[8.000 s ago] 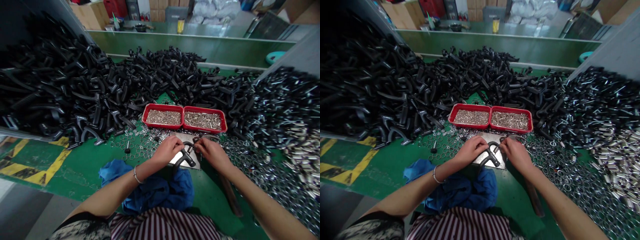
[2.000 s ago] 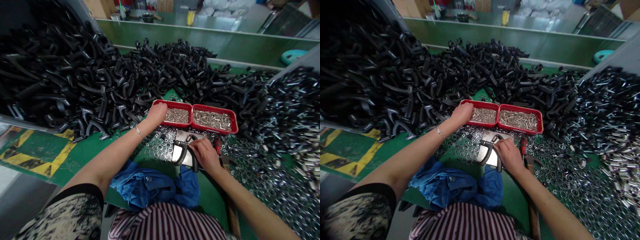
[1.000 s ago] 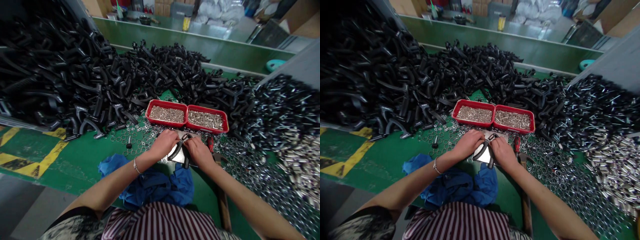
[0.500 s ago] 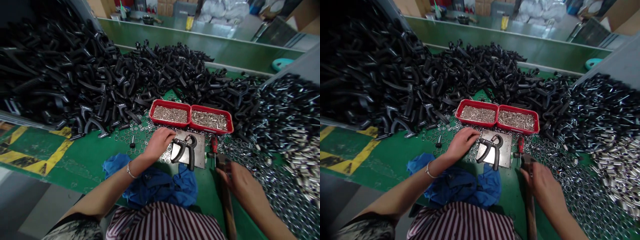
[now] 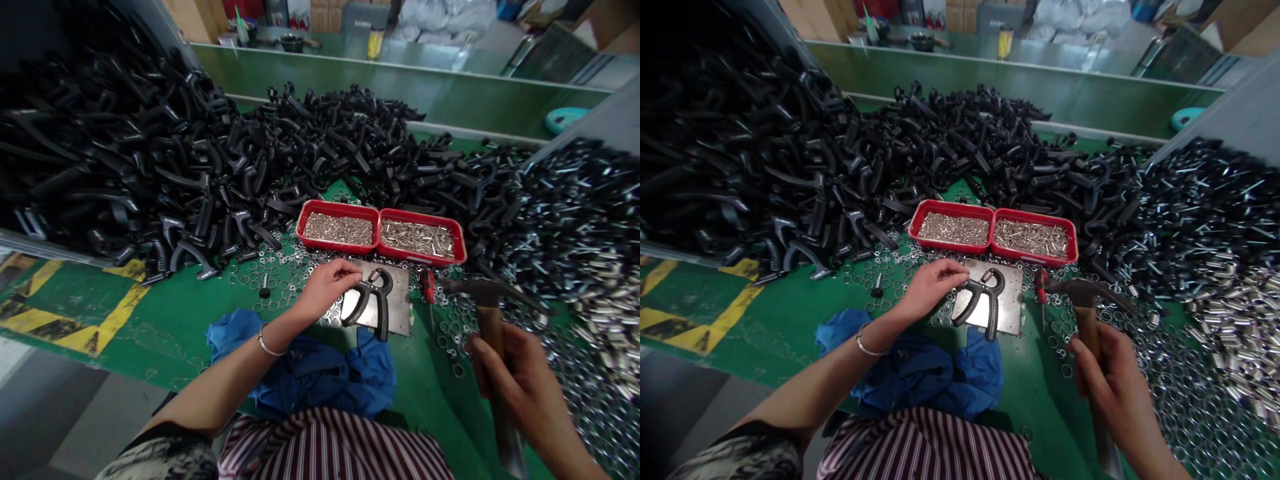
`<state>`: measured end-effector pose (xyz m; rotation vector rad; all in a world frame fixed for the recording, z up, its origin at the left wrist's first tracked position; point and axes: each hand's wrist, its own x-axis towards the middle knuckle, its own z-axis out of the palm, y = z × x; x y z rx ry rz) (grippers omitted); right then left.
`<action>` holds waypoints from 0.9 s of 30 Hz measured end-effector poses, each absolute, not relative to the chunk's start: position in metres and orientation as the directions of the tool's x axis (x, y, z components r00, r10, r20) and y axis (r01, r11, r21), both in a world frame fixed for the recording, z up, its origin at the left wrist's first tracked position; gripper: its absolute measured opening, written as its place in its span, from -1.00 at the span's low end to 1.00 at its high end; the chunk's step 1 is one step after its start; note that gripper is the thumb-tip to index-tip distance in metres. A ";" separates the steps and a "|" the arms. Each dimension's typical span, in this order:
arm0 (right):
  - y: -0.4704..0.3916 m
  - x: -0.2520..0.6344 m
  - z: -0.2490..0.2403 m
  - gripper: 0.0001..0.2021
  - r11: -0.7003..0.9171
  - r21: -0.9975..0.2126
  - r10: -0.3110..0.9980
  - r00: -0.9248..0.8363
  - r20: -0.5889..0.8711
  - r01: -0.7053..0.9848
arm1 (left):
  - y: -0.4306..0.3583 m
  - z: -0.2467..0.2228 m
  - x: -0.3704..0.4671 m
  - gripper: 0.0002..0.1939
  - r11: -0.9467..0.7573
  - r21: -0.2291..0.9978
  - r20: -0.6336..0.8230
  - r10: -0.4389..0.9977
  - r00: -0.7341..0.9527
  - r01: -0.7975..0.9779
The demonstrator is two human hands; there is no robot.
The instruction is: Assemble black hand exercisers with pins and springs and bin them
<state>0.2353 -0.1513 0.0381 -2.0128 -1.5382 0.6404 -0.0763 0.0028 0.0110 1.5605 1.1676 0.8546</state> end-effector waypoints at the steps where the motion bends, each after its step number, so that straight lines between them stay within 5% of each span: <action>1: -0.146 0.226 0.042 -0.53 -0.172 -0.656 0.983 0.170 -0.068 0.735 | 0.003 0.013 -0.074 -0.91 -0.089 0.949 -0.007 0.953 0.302 0.303; 7: -0.111 0.184 0.045 -0.56 0.173 -0.514 0.982 -0.106 0.158 0.840 | 0.006 0.017 -0.071 -0.90 -0.238 0.873 0.088 0.935 0.342 0.425; 11: -0.096 0.181 0.039 -0.53 0.313 -0.473 0.947 -0.309 0.087 0.824 | 0.007 0.013 -0.082 -0.87 -0.249 0.857 0.087 0.933 0.349 0.451; 17: -0.097 0.186 0.036 -0.53 0.255 -0.529 0.965 -0.179 0.190 0.809 | 0.016 0.011 -0.077 -0.87 -0.312 0.825 0.140 0.921 0.364 0.472; 20: -0.096 0.191 0.031 -0.55 0.155 -0.625 0.978 -0.209 -0.013 0.765 | 0.025 0.008 -0.058 -0.88 -0.336 0.811 0.136 0.905 0.403 0.479; 24: -0.099 0.193 0.034 -0.50 -0.207 -0.809 0.976 0.058 -0.210 0.551 | 0.036 -0.002 -0.033 -0.87 -0.361 0.783 0.133 0.892 0.431 0.506; 27: -0.103 0.190 0.037 -0.48 -0.301 -0.889 0.950 0.194 -0.247 0.344 | 0.041 -0.008 -0.025 -0.85 -0.360 0.765 0.123 0.895 0.429 0.534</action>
